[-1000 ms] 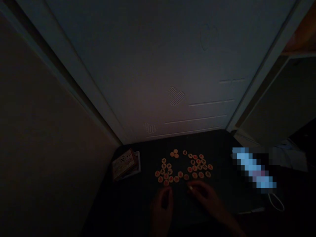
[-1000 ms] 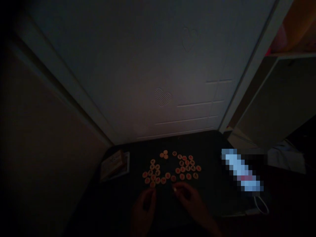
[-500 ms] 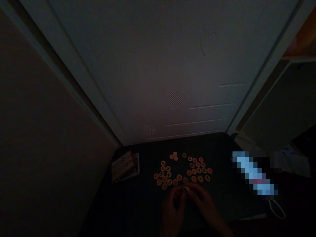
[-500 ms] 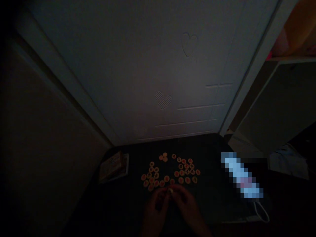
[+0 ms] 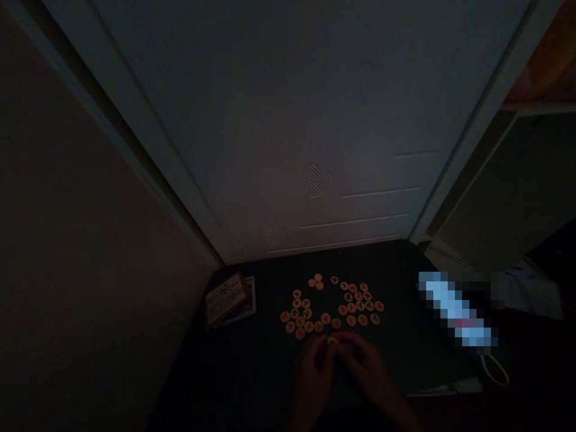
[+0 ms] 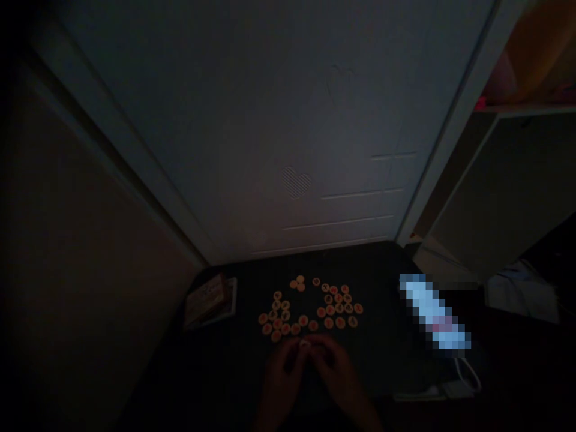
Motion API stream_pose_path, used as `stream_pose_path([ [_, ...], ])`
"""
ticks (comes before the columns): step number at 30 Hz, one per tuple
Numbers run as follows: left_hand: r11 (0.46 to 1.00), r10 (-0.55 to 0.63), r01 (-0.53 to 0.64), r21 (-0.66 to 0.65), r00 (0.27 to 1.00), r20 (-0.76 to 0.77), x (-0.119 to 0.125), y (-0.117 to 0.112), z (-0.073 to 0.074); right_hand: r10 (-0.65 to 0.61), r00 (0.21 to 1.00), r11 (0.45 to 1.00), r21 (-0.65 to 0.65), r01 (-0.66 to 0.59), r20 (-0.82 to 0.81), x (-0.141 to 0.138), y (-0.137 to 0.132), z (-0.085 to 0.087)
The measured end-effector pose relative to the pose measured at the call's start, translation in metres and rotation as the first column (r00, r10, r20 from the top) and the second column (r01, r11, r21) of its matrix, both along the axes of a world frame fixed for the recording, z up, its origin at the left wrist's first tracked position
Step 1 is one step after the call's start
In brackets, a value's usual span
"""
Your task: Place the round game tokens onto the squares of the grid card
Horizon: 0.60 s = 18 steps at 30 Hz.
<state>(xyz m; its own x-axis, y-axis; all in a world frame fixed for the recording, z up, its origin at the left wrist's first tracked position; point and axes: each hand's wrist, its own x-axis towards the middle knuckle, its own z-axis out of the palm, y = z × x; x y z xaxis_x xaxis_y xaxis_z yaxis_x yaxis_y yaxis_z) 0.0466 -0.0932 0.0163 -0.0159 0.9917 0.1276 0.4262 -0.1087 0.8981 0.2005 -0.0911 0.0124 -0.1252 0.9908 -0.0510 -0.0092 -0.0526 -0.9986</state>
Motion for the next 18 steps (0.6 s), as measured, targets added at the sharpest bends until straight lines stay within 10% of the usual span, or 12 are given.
stream_pose_path([
  [18, 0.999, -0.008, 0.008, 0.032, 1.000, 0.009, -0.001, -0.002, 0.006, -0.003, 0.988, 0.996, 0.085, -0.011, 0.157, -0.003, 0.011, 0.001],
])
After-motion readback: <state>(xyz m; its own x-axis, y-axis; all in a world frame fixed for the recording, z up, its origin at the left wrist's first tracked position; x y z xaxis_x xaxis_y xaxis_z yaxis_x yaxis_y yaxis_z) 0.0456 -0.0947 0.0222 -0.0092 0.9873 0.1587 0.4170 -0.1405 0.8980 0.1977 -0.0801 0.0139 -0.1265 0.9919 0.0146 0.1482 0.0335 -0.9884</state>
